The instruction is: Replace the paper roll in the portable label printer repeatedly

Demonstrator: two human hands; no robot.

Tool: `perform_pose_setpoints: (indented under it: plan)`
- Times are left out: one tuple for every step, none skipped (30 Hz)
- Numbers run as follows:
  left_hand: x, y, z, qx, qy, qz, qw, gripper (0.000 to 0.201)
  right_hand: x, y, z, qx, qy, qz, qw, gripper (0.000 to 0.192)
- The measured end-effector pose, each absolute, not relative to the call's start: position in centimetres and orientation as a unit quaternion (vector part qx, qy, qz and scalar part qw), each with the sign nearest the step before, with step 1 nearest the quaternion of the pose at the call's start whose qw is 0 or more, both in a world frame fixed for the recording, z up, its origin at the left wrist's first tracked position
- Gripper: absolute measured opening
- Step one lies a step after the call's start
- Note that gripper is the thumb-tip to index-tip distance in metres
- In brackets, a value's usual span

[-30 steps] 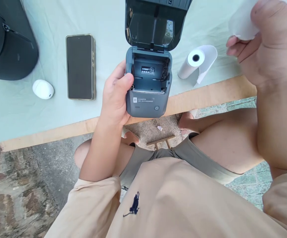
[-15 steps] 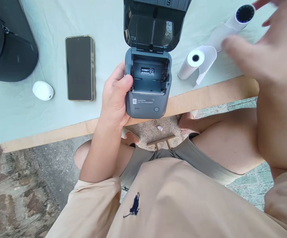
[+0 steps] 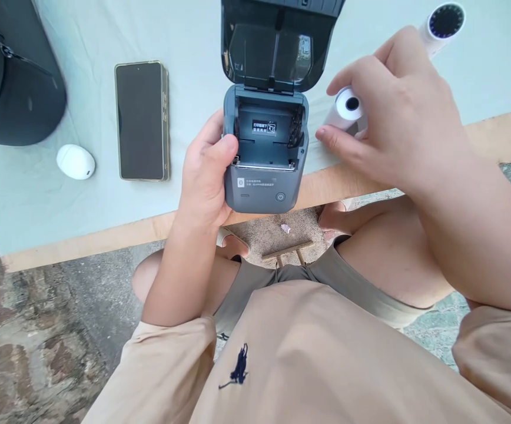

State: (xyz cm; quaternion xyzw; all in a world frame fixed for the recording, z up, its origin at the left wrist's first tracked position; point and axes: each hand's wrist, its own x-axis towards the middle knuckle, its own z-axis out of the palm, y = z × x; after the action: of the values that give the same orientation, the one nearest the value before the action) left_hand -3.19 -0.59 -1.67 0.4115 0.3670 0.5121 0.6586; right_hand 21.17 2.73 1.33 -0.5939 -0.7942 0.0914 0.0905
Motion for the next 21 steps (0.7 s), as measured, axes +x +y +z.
perform_pose_setpoints:
  plan:
    - [-3.2, -0.6, -1.7, 0.41, 0.363, 0.512, 0.662, 0.045, 21.3, 2.8, 1.3, -0.582, -0.798, 0.108, 0.11, 0.057]
    - [-3.1, -0.6, -1.6, 0.41, 0.358, 0.514, 0.663, 0.044, 21.4, 2.7, 1.4, -0.573, -0.799, 0.125, 0.13, 0.056]
    - [-3.1, -0.7, -1.6, 0.411, 0.354, 0.514, 0.664, 0.043, 21.3, 2.6, 1.6, -0.567, -0.797, 0.138, 0.156, 0.058]
    - [-3.0, -0.7, -1.6, 0.414, 0.35, 0.517, 0.662, 0.042, 21.3, 2.4, 1.8, -0.56, -0.793, 0.151, 0.186, 0.063]
    - [-3.0, -0.7, -1.6, 0.417, 0.346, 0.52, 0.66, 0.04, 21.1, 2.2, 2.0, -0.551, -0.787, 0.162, 0.228, 0.067]
    - [-3.0, -0.7, -1.6, 0.419, 0.345, 0.524, 0.657, 0.037, 21.0, 2.1, 2.2, -0.538, -0.777, 0.172, 0.277, 0.07]
    - [-3.0, -0.7, -1.6, 0.419, 0.346, 0.527, 0.654, 0.035, 20.8, 2.0, 2.3, -0.523, -0.765, 0.183, 0.329, 0.071]
    - [-3.0, -0.7, -1.6, 0.42, 0.348, 0.526, 0.652, 0.034, 20.6, 2.0, 2.5, -0.505, -0.749, 0.201, 0.378, 0.07]
    - [-3.1, -0.7, -1.6, 0.422, 0.352, 0.524, 0.651, 0.034, 20.4, 2.0, 2.5, -0.491, -0.727, 0.234, 0.419, 0.069]
    - [-3.1, -0.6, -1.6, 0.425, 0.355, 0.521, 0.65, 0.035, 20.2, 2.1, 2.6, -0.487, -0.692, 0.285, 0.449, 0.068]
    - [-3.1, -0.6, -1.6, 0.427, 0.358, 0.518, 0.649, 0.036, 19.9, 2.3, 2.6, -0.495, -0.648, 0.346, 0.464, 0.067]
    - [-3.2, -0.6, -1.6, 0.429, 0.357, 0.516, 0.649, 0.038, 19.7, 2.5, 2.7, -0.509, -0.599, 0.41, 0.463, 0.065]
    - [-3.2, -0.6, -1.6, 0.428, 0.355, 0.517, 0.65, 0.038, 19.5, 2.7, 2.8, -0.524, -0.553, 0.464, 0.453, 0.063]
    - [-3.2, -0.6, -1.6, 0.425, 0.353, 0.521, 0.65, 0.037, 19.3, 2.8, 3.0, -0.539, -0.513, 0.507, 0.435, 0.06]
    - [-3.2, -0.6, -1.6, 0.421, 0.352, 0.527, 0.649, 0.035, 19.2, 2.9, 3.2, -0.55, -0.483, 0.541, 0.414, 0.058]
    - [-3.2, -0.6, -1.6, 0.419, 0.351, 0.529, 0.649, 0.035, 19.1, 3.0, 3.4, -0.554, -0.464, 0.565, 0.397, 0.055]
    - [-3.1, -0.6, -1.6, 0.419, 0.353, 0.528, 0.649, 0.036, 19.0, 2.9, 3.6, -0.553, -0.454, 0.581, 0.388, 0.052]
    - [-3.1, -0.6, -1.6, 0.42, 0.357, 0.525, 0.649, 0.037, 19.1, 2.7, 3.7, -0.55, -0.452, 0.585, 0.389, 0.051]
    - [-3.1, -0.6, -1.6, 0.42, 0.362, 0.522, 0.648, 0.04, 19.1, 2.5, 3.8, -0.545, -0.468, 0.568, 0.402, 0.051]
    - [-3.1, -0.6, -1.6, 0.419, 0.368, 0.518, 0.649, 0.042, 19.2, 2.1, 3.7, -0.541, -0.51, 0.523, 0.417, 0.052]
    - [-3.2, -0.5, -1.6, 0.416, 0.374, 0.515, 0.65, 0.044, 19.3, 1.8, 3.5, -0.538, -0.565, 0.46, 0.425, 0.054]
